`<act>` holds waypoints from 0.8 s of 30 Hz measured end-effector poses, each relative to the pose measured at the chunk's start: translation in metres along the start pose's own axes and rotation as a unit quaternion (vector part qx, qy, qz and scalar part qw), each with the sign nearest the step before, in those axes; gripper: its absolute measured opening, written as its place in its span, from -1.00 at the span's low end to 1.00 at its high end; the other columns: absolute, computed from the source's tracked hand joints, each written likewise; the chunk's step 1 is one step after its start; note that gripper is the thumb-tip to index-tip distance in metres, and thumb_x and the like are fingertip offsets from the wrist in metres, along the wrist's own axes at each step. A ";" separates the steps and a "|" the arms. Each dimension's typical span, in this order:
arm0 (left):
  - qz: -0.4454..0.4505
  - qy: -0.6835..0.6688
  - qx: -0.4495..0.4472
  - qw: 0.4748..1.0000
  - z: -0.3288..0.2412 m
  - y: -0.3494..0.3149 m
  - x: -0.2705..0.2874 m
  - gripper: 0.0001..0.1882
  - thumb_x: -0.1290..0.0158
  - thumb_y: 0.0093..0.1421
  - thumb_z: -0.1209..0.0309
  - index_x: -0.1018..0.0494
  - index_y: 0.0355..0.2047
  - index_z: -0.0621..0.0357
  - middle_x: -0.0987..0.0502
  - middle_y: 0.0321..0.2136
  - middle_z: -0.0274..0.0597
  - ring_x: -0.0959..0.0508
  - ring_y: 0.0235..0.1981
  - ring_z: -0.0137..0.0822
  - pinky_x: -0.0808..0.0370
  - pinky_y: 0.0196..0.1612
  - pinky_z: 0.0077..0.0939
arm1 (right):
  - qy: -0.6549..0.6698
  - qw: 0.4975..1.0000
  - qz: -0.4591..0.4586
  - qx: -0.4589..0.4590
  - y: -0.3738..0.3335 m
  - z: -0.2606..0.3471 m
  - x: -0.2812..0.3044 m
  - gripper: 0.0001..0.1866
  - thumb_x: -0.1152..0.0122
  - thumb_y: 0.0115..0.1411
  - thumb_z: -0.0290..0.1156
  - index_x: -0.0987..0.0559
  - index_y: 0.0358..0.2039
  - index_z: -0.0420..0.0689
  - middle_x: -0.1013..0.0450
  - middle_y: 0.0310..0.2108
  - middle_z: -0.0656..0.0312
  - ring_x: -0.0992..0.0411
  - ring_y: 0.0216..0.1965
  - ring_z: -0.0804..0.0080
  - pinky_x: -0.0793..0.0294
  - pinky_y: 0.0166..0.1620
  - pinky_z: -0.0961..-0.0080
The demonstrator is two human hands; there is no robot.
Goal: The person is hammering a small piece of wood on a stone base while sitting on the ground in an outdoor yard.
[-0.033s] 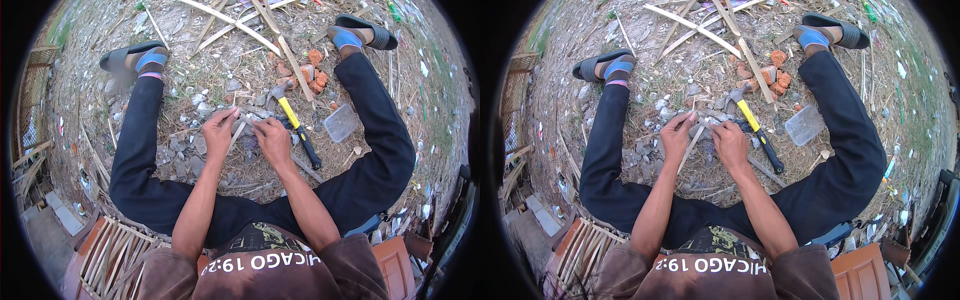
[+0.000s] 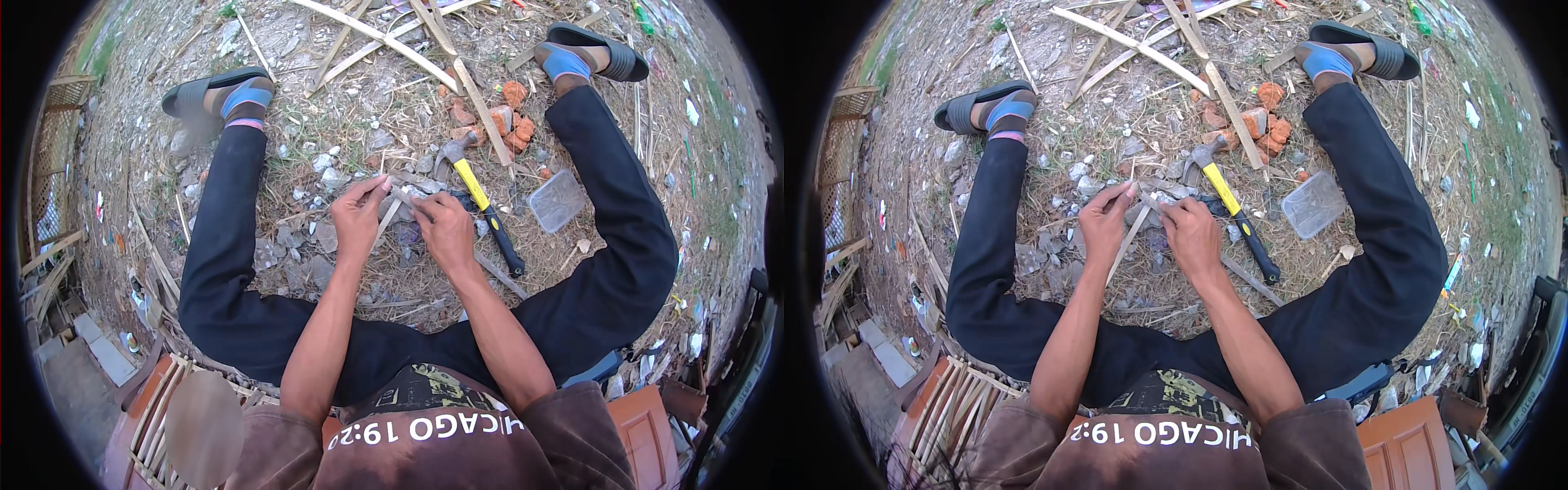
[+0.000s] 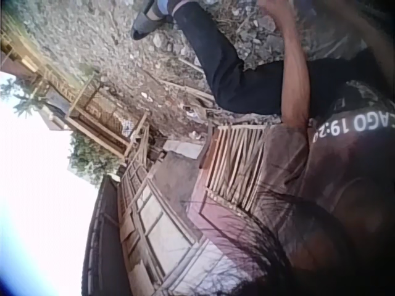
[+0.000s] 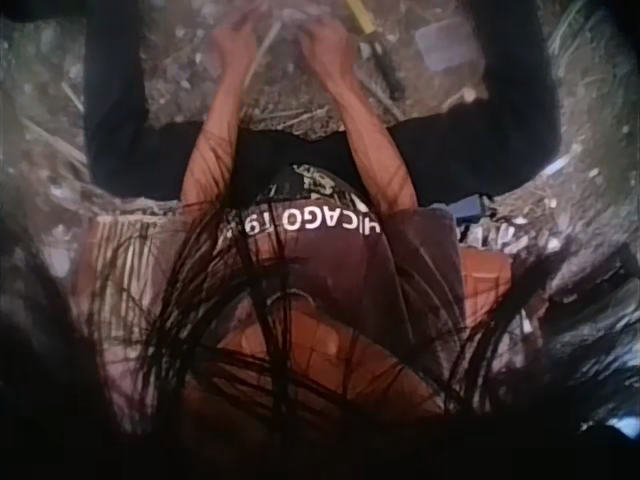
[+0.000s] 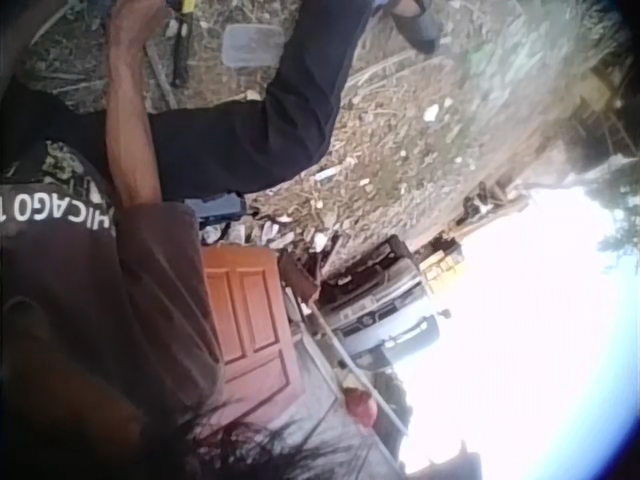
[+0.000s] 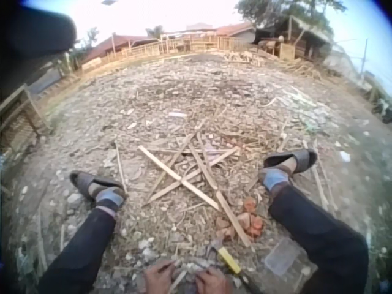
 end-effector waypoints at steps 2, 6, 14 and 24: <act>0.011 0.053 -0.039 0.998 -0.001 0.001 -0.002 -0.81 -0.26 0.20 0.51 -0.66 -0.17 0.28 -0.69 -0.30 -0.14 -0.63 -0.26 -0.44 -0.51 -0.16 -0.58 | 0.003 1.000 0.003 -0.004 0.000 0.001 0.000 -0.81 -0.39 0.08 -0.43 -0.74 -0.25 -0.08 -0.53 -0.40 0.20 -0.50 -0.31 0.18 -0.51 -0.25 0.26; 0.039 0.158 -0.132 0.978 -0.012 -0.003 -0.011 -0.83 -0.25 0.17 0.54 -0.67 -0.21 0.24 -0.70 -0.30 -0.08 -0.68 -0.26 -0.33 -0.54 -0.16 -0.51 | 0.008 1.000 -0.002 -0.019 0.000 -0.002 0.000 -0.81 -0.39 0.08 -0.43 -0.74 -0.25 -0.08 -0.53 -0.40 0.20 -0.50 -0.31 0.18 -0.50 -0.24 0.26; 0.056 0.197 -0.170 0.964 -0.010 -0.003 -0.013 -0.84 -0.24 0.17 0.56 -0.68 -0.21 0.23 -0.70 -0.29 -0.07 -0.69 -0.28 -0.29 -0.58 -0.18 -0.46 | 0.014 1.000 0.007 -0.023 0.000 -0.002 0.000 -0.80 -0.38 0.09 -0.42 -0.74 -0.23 -0.06 -0.54 -0.40 0.20 -0.51 -0.29 0.16 -0.51 -0.22 0.26; 0.054 0.197 -0.180 0.962 -0.010 -0.004 -0.016 -0.86 -0.25 0.16 0.55 -0.69 -0.25 0.22 -0.70 -0.29 -0.08 -0.69 -0.27 -0.26 -0.58 -0.18 -0.43 | 0.013 1.000 0.004 -0.025 -0.001 -0.003 0.000 -0.80 -0.38 0.09 -0.42 -0.74 -0.23 -0.06 -0.53 -0.39 0.19 -0.50 -0.29 0.16 -0.51 -0.21 0.26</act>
Point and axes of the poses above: each hand's wrist, its own y-axis towards the middle knuckle, its own x-axis out of the back of the hand, z = x × y, the point moved 6 cm from there along y, towards the middle knuckle
